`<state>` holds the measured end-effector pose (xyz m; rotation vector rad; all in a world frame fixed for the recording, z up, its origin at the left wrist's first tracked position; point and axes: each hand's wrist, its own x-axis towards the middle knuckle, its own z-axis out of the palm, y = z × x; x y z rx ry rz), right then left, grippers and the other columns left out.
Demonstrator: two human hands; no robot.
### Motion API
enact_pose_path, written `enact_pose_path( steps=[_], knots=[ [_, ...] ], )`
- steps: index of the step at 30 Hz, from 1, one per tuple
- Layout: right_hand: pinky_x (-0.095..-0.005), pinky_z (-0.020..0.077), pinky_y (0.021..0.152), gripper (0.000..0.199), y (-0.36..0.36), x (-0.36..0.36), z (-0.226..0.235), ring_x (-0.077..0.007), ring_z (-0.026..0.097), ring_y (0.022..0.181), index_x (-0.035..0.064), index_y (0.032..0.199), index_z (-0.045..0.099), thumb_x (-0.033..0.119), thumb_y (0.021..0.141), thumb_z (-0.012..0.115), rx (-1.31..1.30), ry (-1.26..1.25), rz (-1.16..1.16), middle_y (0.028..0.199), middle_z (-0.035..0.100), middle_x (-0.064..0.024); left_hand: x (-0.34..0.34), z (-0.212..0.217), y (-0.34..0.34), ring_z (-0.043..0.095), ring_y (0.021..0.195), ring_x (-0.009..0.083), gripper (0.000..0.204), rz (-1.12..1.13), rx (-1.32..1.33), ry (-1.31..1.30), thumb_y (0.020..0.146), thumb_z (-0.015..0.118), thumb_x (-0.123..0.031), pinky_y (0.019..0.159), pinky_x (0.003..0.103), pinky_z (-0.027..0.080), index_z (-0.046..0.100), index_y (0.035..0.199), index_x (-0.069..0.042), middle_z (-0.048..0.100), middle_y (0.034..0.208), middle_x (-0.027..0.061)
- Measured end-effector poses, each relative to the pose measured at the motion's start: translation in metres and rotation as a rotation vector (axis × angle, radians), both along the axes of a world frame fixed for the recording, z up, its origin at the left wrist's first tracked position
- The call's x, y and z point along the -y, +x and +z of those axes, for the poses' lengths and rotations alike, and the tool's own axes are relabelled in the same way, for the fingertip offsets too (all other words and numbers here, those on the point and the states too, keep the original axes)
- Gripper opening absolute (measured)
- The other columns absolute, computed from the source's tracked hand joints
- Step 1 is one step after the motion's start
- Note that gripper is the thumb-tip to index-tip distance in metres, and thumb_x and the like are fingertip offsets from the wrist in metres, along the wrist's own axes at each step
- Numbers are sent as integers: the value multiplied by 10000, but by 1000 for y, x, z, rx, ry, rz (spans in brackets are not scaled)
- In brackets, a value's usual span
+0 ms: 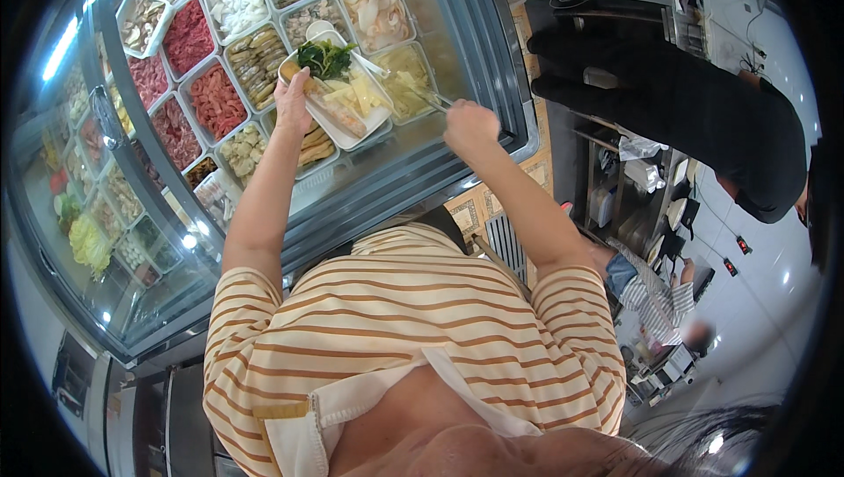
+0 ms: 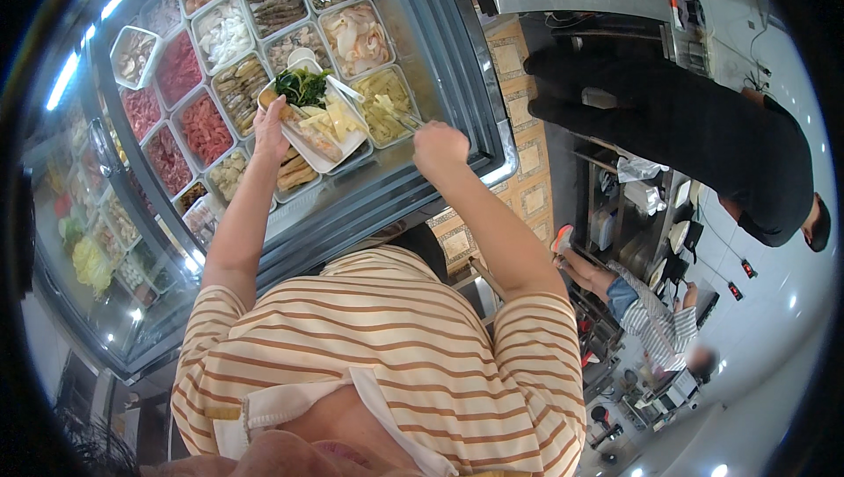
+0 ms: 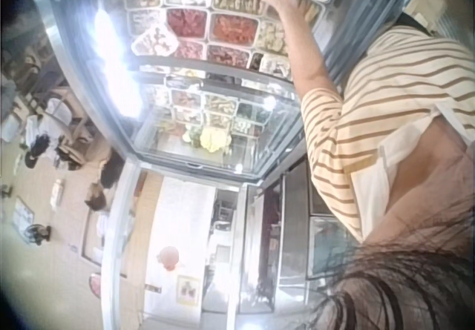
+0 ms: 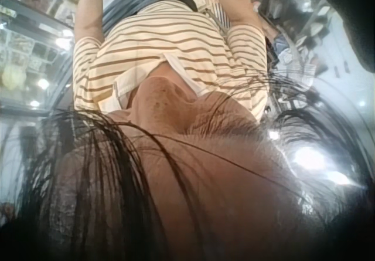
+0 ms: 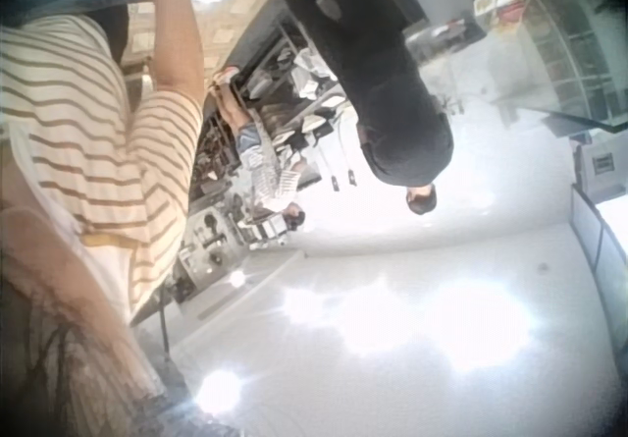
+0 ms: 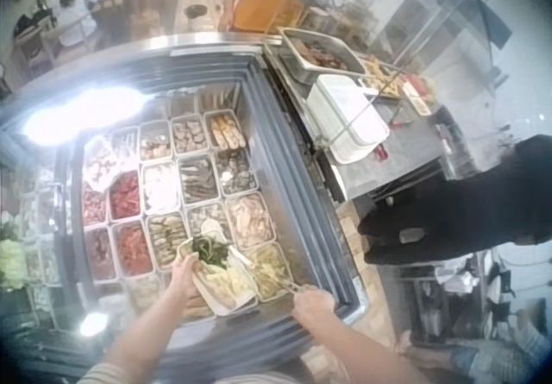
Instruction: The person assembles food items on plates using tongs, picking ingredients from a refrigerated display case and arranging them on trays. They also handle plastic bags and bowls, adding condiments and organizing items on the counter.
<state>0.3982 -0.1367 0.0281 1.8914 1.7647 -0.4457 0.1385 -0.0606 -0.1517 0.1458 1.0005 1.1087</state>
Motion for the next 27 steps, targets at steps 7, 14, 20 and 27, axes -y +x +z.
enact_pose_path(
  steps=[7,14,20,27],
  knots=[
    [-358,515,557,182,3,27,85,-274,643,638,18,824,525,88,673,600,44,188,4,755,611,-136,-13,7,16,614,835,183,207,1,21,18,818,632,-89,739,353,520,543,1003,-73,617,935,38],
    [-356,509,528,207,-30,34,56,-277,628,602,24,822,515,81,647,609,-157,271,11,728,597,-125,-14,19,31,619,830,195,200,-38,2,-21,819,623,-90,728,363,531,545,1002,-76,621,933,47],
    [-354,513,536,228,-37,37,51,-285,631,629,8,833,505,83,646,610,-187,269,0,763,594,-141,-6,27,25,618,846,204,213,-20,27,-8,828,608,-96,754,366,528,544,1030,-77,614,969,53],
    [-352,517,554,206,-35,36,55,-291,630,636,3,815,508,60,636,593,-208,279,-18,748,594,-146,-7,20,16,613,865,197,226,-28,64,38,824,620,-99,774,366,521,546,1036,-75,616,976,49]
  ],
)
